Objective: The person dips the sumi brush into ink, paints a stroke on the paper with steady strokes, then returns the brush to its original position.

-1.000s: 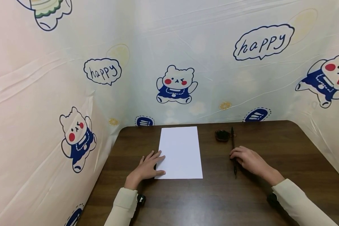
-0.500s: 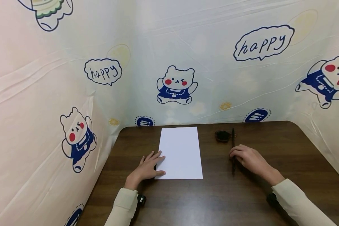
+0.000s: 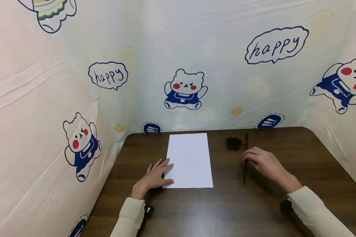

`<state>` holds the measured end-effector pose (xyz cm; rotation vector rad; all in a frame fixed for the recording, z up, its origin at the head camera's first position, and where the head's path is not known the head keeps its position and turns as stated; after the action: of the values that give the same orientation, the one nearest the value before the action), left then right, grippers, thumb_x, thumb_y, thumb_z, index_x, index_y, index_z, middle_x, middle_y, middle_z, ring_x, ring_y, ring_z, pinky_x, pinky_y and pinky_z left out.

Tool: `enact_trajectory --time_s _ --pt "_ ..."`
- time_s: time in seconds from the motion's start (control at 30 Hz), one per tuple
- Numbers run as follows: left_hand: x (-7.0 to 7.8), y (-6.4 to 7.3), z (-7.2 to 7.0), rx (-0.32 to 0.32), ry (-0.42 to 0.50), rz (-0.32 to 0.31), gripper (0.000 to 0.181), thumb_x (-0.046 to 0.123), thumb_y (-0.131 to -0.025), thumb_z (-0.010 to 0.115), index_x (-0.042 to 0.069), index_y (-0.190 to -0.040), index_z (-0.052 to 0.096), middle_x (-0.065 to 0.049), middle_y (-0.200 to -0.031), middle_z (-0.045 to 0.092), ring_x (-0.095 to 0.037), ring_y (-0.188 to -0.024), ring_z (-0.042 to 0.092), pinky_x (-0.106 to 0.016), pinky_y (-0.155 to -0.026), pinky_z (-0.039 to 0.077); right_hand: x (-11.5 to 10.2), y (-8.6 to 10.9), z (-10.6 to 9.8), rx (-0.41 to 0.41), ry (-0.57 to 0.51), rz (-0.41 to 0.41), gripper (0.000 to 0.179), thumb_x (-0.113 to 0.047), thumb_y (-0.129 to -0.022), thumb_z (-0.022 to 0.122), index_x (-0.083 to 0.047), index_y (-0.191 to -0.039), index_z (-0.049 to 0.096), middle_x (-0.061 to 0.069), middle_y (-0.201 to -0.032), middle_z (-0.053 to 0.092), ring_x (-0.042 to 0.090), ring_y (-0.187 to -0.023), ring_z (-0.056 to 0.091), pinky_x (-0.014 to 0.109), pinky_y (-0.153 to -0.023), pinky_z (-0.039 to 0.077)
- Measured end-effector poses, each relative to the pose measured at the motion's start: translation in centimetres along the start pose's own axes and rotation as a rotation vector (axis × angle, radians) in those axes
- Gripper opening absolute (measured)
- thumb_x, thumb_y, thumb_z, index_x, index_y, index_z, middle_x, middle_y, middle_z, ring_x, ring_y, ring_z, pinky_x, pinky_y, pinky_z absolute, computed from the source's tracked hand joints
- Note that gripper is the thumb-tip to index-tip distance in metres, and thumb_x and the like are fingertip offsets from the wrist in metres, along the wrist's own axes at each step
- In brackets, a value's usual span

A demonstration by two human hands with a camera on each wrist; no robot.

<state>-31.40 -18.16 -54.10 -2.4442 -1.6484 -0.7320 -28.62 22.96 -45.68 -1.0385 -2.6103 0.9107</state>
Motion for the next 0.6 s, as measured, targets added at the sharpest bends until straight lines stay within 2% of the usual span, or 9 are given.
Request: enact_trajectory --time_s 0.33,0.47,0.57,0.6 --pt "0.1 0.1 -0.1 -0.018 0.004 -0.012 0.076 0.046 -0.095 0.078 0.021 -0.161 0.05 -0.009 -0.177 0.028 -0.044 -0.166 0.014 -0.079 -0.125 0.006 -0.1 -1.8 -2.5 0.058 -0.002 -0.03 0.038 0.008 -0.075 0.089 -0.015 -0.105 0.082 0.003 -0.112 0.079 0.021 -0.103 0.071 0.04 -0.071 0.059" --pt "0.1 0.1 -0.1 -0.018 0.009 -0.016 0.077 0.046 -0.095 0.078 0.02 -0.161 0.05 -0.009 -0.177 0.028 -0.044 -0.165 0.014 -0.079 -0.125 0.006 -0.2 -2.2 -3.2 0.085 -0.005 -0.053 0.016 -0.005 -0.095 0.079 -0.013 -0.108 0.082 0.004 -0.113 0.079 0.022 -0.105 0.07 0.04 -0.072 0.059" --pt "0.1 0.1 -0.1 -0.012 0.012 -0.013 0.077 0.046 -0.094 0.079 0.018 -0.161 0.05 -0.01 -0.177 0.029 -0.045 -0.165 0.015 -0.08 -0.125 0.006 -0.5 -2.4 -3.5 0.114 -0.003 -0.076 0.016 -0.004 -0.095 0.079 -0.013 -0.108 0.082 0.005 -0.112 0.079 0.022 -0.105 0.07 0.04 -0.071 0.059" --pt "0.1 0.2 -0.1 -0.014 0.009 -0.014 0.077 0.047 -0.094 0.078 0.019 -0.161 0.05 -0.01 -0.177 0.029 -0.045 -0.165 0.015 -0.079 -0.125 0.006 -0.5 -2.5 -3.7 0.123 -0.006 -0.082 0.024 0.001 -0.088 0.083 -0.013 -0.108 0.082 0.005 -0.112 0.079 0.022 -0.104 0.07 0.04 -0.07 0.059"
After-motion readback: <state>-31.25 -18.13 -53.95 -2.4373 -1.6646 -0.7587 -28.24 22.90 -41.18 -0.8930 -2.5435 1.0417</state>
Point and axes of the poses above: each hand's wrist, its own y-axis away from the middle knuckle, its own z-axis out of the palm, x = y × z, the point moved 9 cm from there along -y, towards the middle knuckle
